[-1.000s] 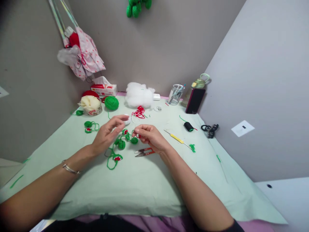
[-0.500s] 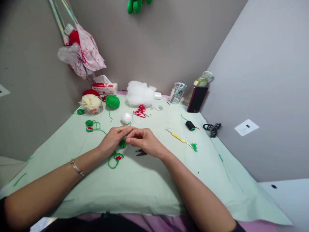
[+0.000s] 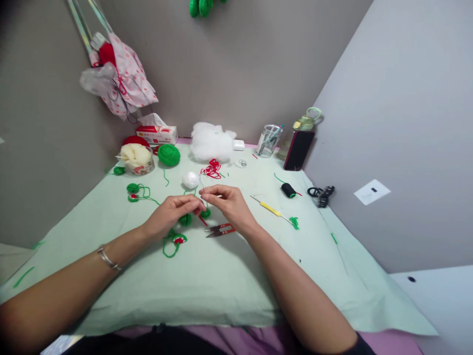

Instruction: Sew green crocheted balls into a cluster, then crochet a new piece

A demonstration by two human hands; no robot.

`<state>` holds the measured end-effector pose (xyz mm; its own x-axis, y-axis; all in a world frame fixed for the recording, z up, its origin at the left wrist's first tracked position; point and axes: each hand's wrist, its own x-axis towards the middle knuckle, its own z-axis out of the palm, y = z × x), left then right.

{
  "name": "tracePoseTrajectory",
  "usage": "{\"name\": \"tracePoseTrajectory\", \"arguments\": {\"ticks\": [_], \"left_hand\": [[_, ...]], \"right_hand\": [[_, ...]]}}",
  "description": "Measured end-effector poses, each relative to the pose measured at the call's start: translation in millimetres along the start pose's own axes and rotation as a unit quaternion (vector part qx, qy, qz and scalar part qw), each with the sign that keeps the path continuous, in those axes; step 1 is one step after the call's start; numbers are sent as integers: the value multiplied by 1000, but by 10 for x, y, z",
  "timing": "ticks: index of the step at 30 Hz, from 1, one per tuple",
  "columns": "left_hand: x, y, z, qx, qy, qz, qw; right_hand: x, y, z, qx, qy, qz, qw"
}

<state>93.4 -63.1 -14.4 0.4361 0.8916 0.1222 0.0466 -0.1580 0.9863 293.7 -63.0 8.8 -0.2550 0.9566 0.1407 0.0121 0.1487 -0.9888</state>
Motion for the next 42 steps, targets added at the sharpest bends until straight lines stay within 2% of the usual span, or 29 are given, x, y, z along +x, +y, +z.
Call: {"name": "tracePoseTrajectory", "arguments": {"ticks": [2, 4, 9, 15, 20, 30, 39, 42], "left_hand": [[-20, 1, 18, 30, -35, 6, 999], [-29, -9, 27, 50, -47, 9, 998], [-19, -26, 33, 70, -52, 12, 996], [-26, -12, 29, 65, -65, 18, 996], [-36, -25, 30, 72, -65, 12, 995], [-31, 57, 47, 53, -57, 25, 997], [-35, 47, 42, 60, -70, 32, 995], [-33, 34, 35, 52, -62, 28, 996]], "right_hand": [[-10, -5, 54, 30, -16, 17, 999], [-10, -2, 82, 39, -9, 28, 999], [-3, -13, 58, 34, 27, 28, 999], [-16, -10, 48, 18, 27, 25, 999], [-10, 24, 85, 15, 18, 39, 999], [-39, -56, 104, 7, 60, 8, 998], [-30, -21, 99, 0, 12, 5, 1000], [-28, -22, 103, 11, 22, 15, 1000]]}}
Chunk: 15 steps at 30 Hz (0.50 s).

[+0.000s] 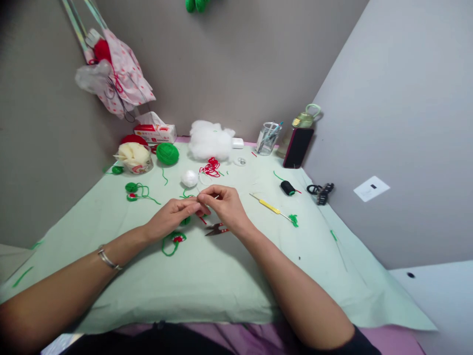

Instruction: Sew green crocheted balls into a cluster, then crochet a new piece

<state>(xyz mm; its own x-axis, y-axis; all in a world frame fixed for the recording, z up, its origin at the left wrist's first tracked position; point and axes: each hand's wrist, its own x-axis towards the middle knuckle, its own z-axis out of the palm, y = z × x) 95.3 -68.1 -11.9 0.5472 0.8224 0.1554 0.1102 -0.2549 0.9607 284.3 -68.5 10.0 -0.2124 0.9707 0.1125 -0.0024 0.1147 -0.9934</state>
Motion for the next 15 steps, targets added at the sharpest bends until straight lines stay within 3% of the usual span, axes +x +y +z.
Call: {"name": "tracePoseTrajectory", "arguments": {"ticks": [3, 6, 11, 13, 15], "left_hand": [[16, -50, 8, -44, 30, -16, 998], [39, -90, 40, -143, 75, -44, 986], [58, -32, 81, -245, 111, -65, 961], [56, -9, 75, -259, 137, -69, 954], [45, -6, 68, -237, 160, -64, 956]], "right_hand": [[-20, -18, 9, -4, 18, -24, 1000], [-66, -18, 42, -72, 11, -97, 993], [-139, 21, 118, -236, -16, -258, 937], [-147, 1, 119, -217, 5, -260, 941], [-139, -40, 97, -159, 50, -218, 962]]}}
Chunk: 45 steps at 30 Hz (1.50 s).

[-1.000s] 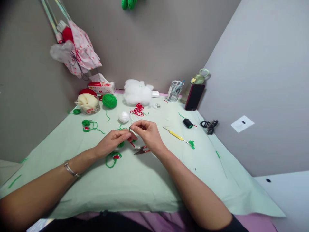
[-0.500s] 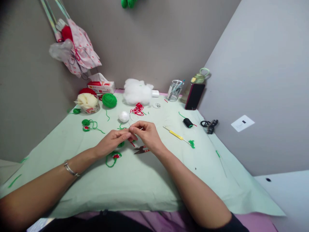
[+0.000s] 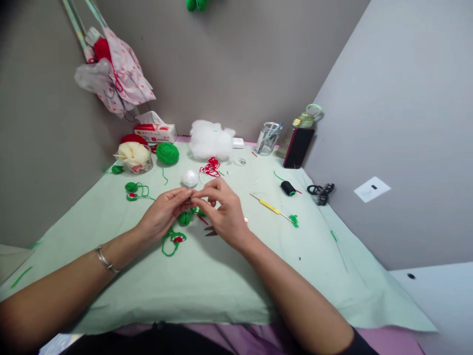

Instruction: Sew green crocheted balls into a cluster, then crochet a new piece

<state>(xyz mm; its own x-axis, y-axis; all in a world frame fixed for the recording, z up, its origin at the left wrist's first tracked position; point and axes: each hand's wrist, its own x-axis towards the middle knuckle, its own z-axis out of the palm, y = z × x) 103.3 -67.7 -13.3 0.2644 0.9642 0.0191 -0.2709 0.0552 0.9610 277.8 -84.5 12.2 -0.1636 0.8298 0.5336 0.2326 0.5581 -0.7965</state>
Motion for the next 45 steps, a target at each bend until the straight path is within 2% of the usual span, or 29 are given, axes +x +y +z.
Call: {"name": "tracePoseTrajectory", "arguments": {"ticks": [3, 5, 8, 11, 14, 17, 20, 25, 30, 32, 45], "left_hand": [[-37, -13, 0, 104, 3, 44, 994], [-69, -23, 14, 181, -9, 85, 980], [-104, -37, 27, 246, -16, 148, 958], [-110, -53, 1, 285, -13, 188, 940], [-103, -68, -46, 311, -15, 202, 929], [-95, -79, -71, 326, -10, 201, 924], [-93, -98, -58, 349, -31, 220, 910], [-94, -128, -43, 364, -54, 247, 896], [-73, -135, -89, 374, -42, 256, 891], [-65, -138, -102, 381, -39, 256, 887], [-40, -180, -129, 393, -42, 306, 866]], "right_hand": [[53, -13, -51, 111, 53, 117, 986], [72, 1, -57, 184, 52, 174, 966], [63, 35, -14, 220, 30, 209, 952], [36, 64, 34, 167, 21, 188, 968], [30, 74, 24, 94, 20, 162, 982], [48, 58, -24, 120, 23, 168, 978], [59, 39, -38, 158, 38, 161, 974], [31, 44, 12, 97, 32, 136, 985], [18, 19, 9, 45, -72, 166, 982], [17, 4, 0, 28, -90, 164, 982], [-1, 7, 0, 3, -76, 149, 986]]}}
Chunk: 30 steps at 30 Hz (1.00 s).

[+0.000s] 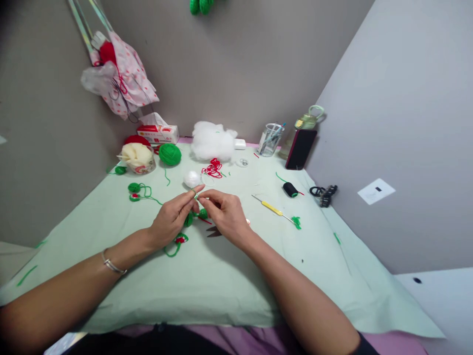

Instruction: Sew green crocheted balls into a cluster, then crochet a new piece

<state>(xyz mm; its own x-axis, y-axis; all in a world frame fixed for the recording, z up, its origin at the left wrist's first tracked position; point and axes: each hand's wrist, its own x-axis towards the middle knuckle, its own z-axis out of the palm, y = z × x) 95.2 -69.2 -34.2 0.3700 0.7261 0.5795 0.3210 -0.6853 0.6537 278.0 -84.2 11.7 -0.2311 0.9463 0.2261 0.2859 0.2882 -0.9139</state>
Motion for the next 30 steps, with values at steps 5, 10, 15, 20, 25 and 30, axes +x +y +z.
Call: {"name": "tracePoseTrajectory", "arguments": {"ticks": [5, 10, 15, 20, 25, 30], "left_hand": [[-6, -7, 2, 11, -1, 6, 1000], [-10, -26, 1, 23, -4, 13, 1000], [-16, -62, 10, 49, -6, 25, 998], [-1, -58, 30, 136, -22, 31, 990], [13, -73, 37, 197, -21, 43, 979], [11, -114, 32, 211, -45, 45, 975]], "right_hand": [[3, -18, 6, -8, 6, 0, 1000], [-2, -21, 8, -34, 8, 7, 999], [4, 37, 15, -56, 3, 1, 998], [49, 119, -4, -70, 5, 7, 998], [83, 181, -29, -72, 1, 13, 997], [96, 230, -26, -87, -13, 13, 996]]}}
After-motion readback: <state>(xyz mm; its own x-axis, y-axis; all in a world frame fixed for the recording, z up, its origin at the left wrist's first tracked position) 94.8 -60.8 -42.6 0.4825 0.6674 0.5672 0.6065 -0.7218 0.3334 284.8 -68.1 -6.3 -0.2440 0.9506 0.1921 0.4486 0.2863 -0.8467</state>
